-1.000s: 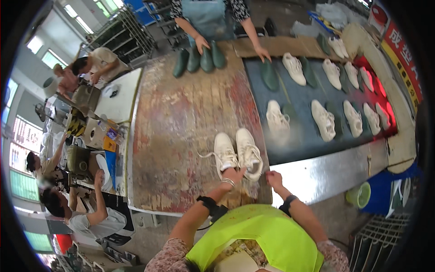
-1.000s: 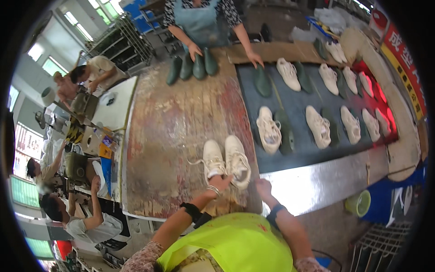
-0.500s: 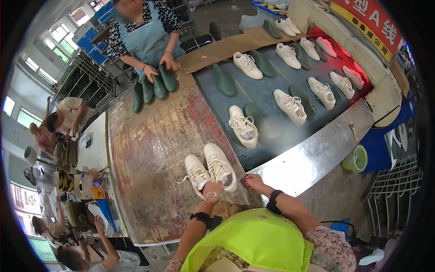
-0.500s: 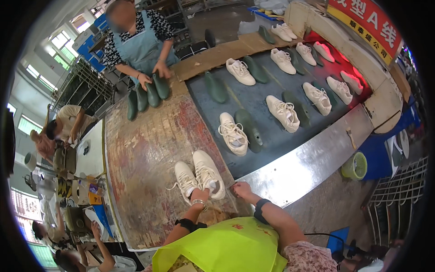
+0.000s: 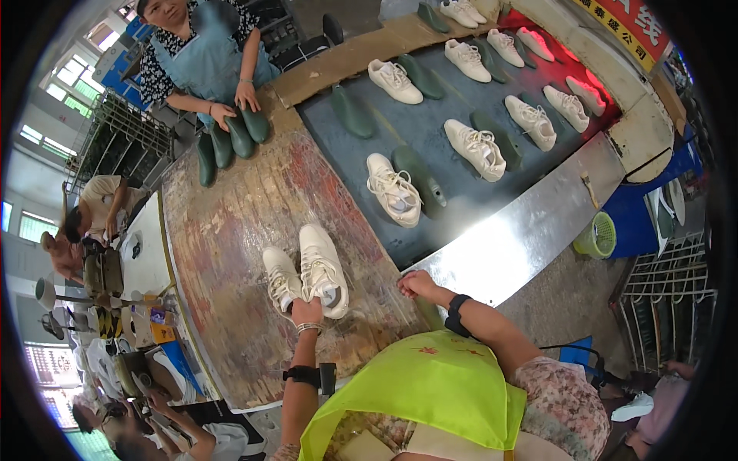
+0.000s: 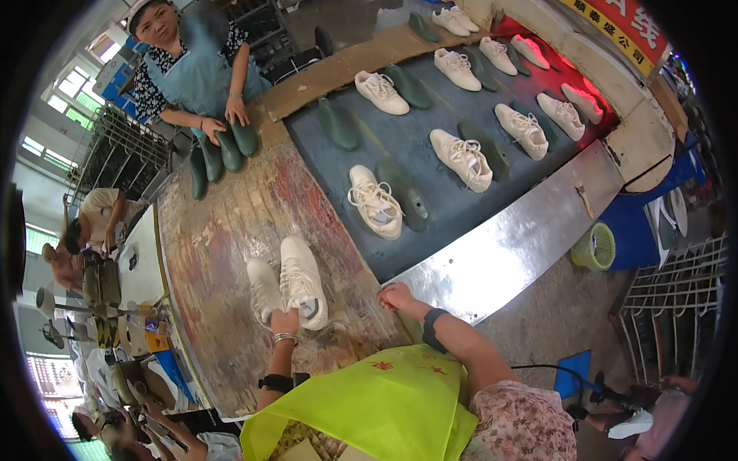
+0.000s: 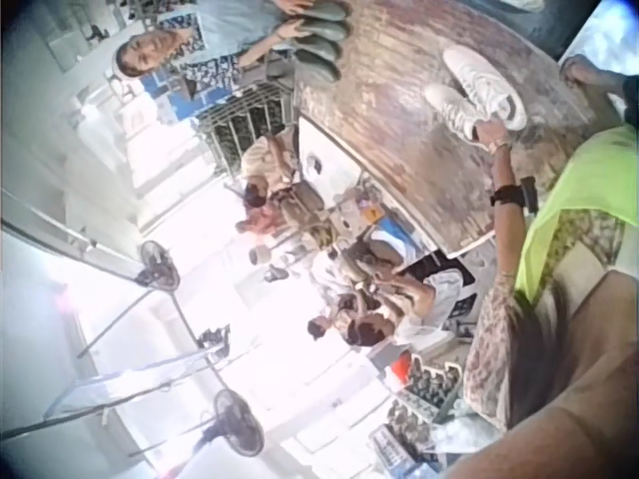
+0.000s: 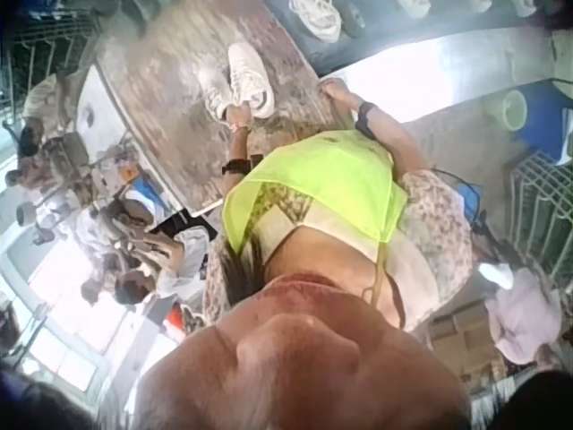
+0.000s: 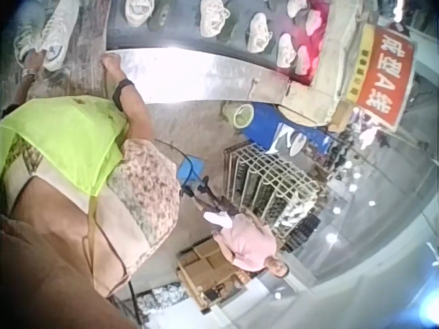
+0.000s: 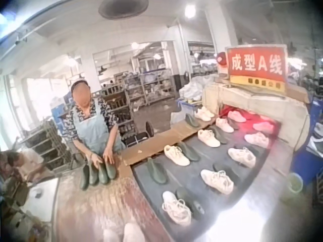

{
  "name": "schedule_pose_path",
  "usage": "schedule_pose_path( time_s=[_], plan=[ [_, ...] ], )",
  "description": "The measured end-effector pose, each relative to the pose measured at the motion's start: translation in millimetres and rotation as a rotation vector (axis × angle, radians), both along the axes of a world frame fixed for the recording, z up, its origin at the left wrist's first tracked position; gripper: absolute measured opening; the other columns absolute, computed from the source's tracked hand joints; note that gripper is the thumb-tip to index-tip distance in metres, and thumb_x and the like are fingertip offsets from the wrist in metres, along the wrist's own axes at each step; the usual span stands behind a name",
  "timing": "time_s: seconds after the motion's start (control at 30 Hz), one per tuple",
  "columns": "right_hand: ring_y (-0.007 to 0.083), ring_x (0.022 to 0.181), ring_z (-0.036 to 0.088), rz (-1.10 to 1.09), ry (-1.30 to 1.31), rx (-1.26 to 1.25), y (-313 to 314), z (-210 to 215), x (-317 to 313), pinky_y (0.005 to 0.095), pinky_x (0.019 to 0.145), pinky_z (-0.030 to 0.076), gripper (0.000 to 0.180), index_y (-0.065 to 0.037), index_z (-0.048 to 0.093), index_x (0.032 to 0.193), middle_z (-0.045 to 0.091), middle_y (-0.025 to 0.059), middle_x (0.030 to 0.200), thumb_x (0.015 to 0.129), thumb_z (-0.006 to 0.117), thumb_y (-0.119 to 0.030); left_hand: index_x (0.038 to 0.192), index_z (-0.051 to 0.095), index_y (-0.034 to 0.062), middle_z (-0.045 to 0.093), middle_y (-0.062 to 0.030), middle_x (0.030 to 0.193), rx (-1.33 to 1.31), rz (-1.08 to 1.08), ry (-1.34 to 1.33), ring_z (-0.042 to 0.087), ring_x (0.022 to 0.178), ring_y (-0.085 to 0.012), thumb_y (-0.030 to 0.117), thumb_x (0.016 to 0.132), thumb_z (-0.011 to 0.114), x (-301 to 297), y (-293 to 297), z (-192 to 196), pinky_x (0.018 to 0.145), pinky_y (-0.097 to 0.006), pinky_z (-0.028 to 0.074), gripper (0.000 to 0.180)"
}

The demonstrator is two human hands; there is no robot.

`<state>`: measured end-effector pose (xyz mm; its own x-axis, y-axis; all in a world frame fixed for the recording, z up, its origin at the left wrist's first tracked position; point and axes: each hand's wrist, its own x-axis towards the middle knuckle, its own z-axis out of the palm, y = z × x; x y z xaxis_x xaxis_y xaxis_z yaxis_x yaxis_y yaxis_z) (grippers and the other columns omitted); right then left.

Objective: Picking up shoes and lasts from a conveyor belt and organizing them on a workstation table.

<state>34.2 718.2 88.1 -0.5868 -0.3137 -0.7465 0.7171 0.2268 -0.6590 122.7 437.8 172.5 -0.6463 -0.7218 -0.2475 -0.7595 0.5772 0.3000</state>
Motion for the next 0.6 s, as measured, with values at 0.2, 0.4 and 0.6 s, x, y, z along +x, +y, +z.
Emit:
schedule_pose_path(
  time_s=[0.2, 0.4, 0.6],
  plan=[
    [0.0134, 0.049, 0.056, 0.03, -0.085, 0.039, 1, 8, 6, 0.0249, 0.049, 0.048, 0.015, -0.002, 0.065, 0.071, 0.06, 0.0046, 0.059, 0.078, 0.055, -0.01, 0.09, 0.062, -0.0053, 0.062, -0.0262, 0.091, 0.036, -0.025, -0.303, 0.061, 0.088, -0.0381, 0.04, 0.072, 0.06, 24, 13, -20, 0.078, -0.042, 0.048, 0.049],
    [0.0172, 0.089, 0.055, 0.332, 0.128, -0.217, -47, 38, 22, 0.0303, 0.067, 0.048, 0.075, -0.002, 0.03, 0.135, 0.054, 0.0126, 0.11, 0.078, 0.063, -0.039, 0.087, 0.063, -0.004, 0.061, -0.0277, 0.09, 0.12, 0.015, -0.298, 0.06, 0.09, -0.0377, 0.038, 0.07, 0.056, 26, 7, -34, 0.079, -0.041, 0.047, 0.045],
    [0.0411, 0.108, 0.047, 0.673, 0.573, 0.392, -134, 39, 16, 0.0421, 0.089, 0.042, 0.081, -0.002, 0.028, 0.132, 0.043, 0.0252, 0.123, 0.067, 0.069, -0.028, 0.077, 0.059, -0.0084, 0.061, -0.0239, 0.071, 0.442, -0.118, -0.263, 0.06, 0.062, -0.0323, 0.045, 0.069, 0.064, 13, -10, -38, 0.057, -0.04, 0.046, 0.054]
  ],
)
